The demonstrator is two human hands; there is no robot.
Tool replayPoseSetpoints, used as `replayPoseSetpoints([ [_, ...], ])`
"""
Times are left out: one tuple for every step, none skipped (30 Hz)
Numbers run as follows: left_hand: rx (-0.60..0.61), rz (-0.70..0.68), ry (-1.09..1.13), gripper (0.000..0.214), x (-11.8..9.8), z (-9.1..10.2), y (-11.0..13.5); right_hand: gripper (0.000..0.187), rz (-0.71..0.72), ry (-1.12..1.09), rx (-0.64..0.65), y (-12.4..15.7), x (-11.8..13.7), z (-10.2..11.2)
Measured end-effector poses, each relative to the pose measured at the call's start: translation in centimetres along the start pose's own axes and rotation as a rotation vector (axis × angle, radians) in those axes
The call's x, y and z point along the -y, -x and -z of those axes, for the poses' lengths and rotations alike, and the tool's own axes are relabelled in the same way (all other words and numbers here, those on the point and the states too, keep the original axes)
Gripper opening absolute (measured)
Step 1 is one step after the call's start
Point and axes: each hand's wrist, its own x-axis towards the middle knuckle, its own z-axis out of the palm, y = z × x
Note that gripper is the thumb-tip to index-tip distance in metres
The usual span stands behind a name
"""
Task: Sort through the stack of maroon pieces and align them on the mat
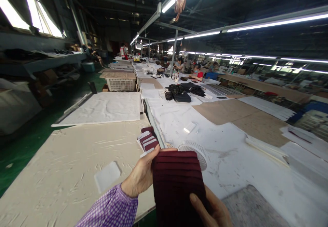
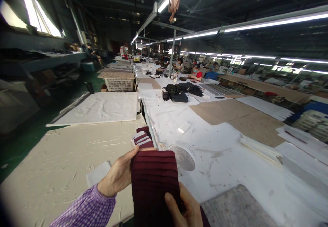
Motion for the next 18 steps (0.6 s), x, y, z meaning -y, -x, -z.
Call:
replayPoseSetpoints([
  [-0.002, 0.000, -0.004, 0.047, 0.0, 0.0, 0.0, 0.037, -0.011, -0.007, 0.004, -0.1, -0.1, 0.1],
  [0.004, -0.003, -0.009, 0.048, 0.0, 0.1, 0.0, 0.037, -0.023, -0.011, 0.013, -0.1, -0.2, 0.2],
  [0.018, -0.009, -0.014, 0.049, 0.0, 0.2, 0.0, 0.038, -0.031, -0.013, 0.024, -0.2, -0.2, 0.3],
  [0.045, -0.026, -0.024, 0.052, 0.1, 0.3, 0.0, 0.038, -0.037, -0.011, 0.039, -0.2, -0.2, 0.4],
  [0.088, -0.056, -0.041, 0.054, 0.2, 0.5, 0.1, 0.039, -0.041, -0.010, 0.052, -0.3, -0.1, 0.6],
  [0.145, -0.095, -0.067, 0.055, 0.4, 0.7, 0.2, 0.039, -0.047, -0.011, 0.058, -0.3, 0.1, 0.7],
  [0.206, -0.138, -0.103, 0.056, 0.7, 0.9, 0.3, 0.039, -0.054, -0.013, 0.057, -0.3, 0.3, 0.8],
  [0.257, -0.172, -0.146, 0.059, 1.1, 1.2, 0.4, 0.039, -0.062, -0.017, 0.053, -0.3, 0.6, 0.9],
  [0.291, -0.193, -0.193, 0.066, 1.5, 1.6, 0.4, 0.039, -0.069, -0.022, 0.045, -0.3, 0.8, 1.0],
  [0.304, -0.202, -0.239, 0.071, 1.9, 1.8, 0.4, 0.039, -0.076, -0.026, 0.040, -0.4, 0.9, 1.0],
  [0.291, -0.204, -0.280, 0.073, 2.4, 2.1, 0.4, 0.038, -0.078, -0.027, 0.035, -0.4, 0.9, 1.0],
  [0.264, -0.202, -0.314, 0.068, 2.9, 2.3, 0.3, 0.038, -0.081, -0.029, 0.035, -0.4, 0.9, 1.0],
  [0.230, -0.200, -0.339, 0.061, 3.4, 2.4, 0.2, 0.036, -0.081, -0.033, 0.035, -0.4, 0.8, 1.1],
  [0.198, -0.201, -0.350, 0.054, 3.9, 2.4, 0.0, 0.036, -0.081, -0.038, 0.028, -0.5, 0.6, 1.1],
  [0.173, -0.201, -0.348, 0.048, 4.3, 2.4, -0.1, 0.035, -0.081, -0.041, 0.021, -0.5, 0.4, 1.1],
  [0.152, -0.196, -0.338, 0.044, 4.6, 2.3, -0.3, 0.035, -0.082, -0.041, 0.015, -0.5, 0.2, 1.2],
  [0.137, -0.188, -0.325, 0.041, 4.8, 2.2, -0.4, 0.034, -0.081, -0.039, 0.006, -0.5, 0.0, 1.3],
  [0.129, -0.182, -0.316, 0.041, 5.0, 2.1, -0.5, 0.034, -0.081, -0.032, -0.003, -0.5, -0.2, 1.3],
])
